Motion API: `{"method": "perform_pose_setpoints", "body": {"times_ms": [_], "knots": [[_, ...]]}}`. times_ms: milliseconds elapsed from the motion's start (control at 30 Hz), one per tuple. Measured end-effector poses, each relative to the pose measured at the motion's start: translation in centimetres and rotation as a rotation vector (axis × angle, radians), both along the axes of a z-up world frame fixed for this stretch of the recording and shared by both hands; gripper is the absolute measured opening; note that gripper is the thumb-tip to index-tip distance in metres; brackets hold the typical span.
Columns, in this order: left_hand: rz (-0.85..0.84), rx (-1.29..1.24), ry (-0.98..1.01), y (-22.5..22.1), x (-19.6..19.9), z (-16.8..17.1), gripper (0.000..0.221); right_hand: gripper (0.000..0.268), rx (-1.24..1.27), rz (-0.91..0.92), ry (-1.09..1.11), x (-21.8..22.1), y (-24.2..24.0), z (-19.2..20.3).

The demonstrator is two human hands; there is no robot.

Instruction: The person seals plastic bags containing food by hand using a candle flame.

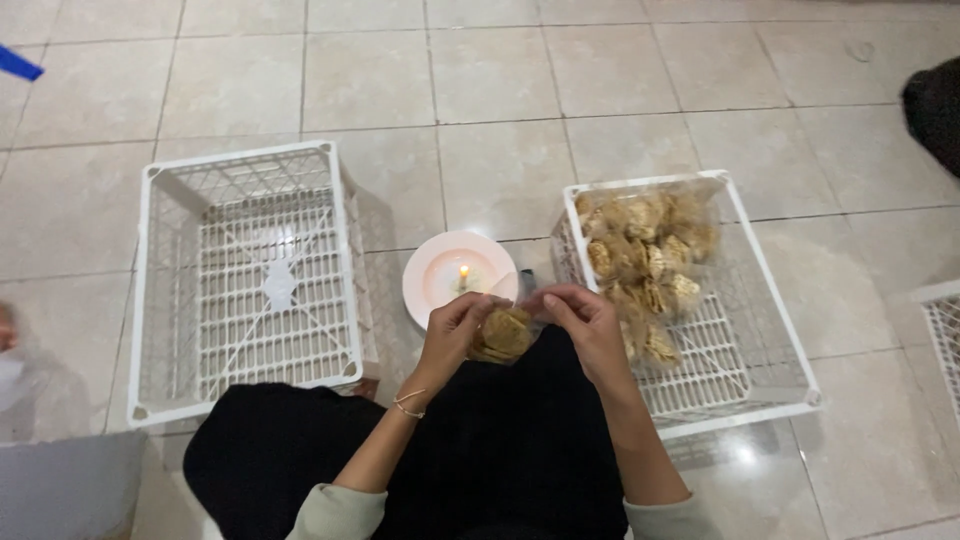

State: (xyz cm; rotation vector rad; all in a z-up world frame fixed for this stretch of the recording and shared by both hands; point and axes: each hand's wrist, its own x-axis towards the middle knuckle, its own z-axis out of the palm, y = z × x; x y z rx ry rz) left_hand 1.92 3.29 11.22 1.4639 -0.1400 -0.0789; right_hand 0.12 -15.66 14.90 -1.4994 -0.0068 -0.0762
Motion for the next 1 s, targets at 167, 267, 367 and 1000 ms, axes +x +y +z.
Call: {"method": "perform_pose_setpoints", "body": {"times_ms": [167, 267, 367, 1000], "knots": [[0.224, 0.056, 0.039, 2.8, -0.7, -3.5, 0.027, 0.047, 0.065, 0.113, 0.082, 0.5, 2.8, -4.8], [0.274, 0.027, 0.077, 4.0, -1.4, -6.7, 0.023, 0.039, -0.001, 0.124, 0.150, 0.7, 5.2, -7.5], [0.330, 0.115, 0.113, 4.8, -1.5, -11.2, 0.020, 0.022, 0.035, 0.036, 0.260, 2.0, 6.2, -11.7], [0.448, 0.114, 0.302, 6.4, -0.6, -13.0, 0.022, 0.028, 0.061, 0.031, 0.351, 2.8, 7.4, -14.9]]}}
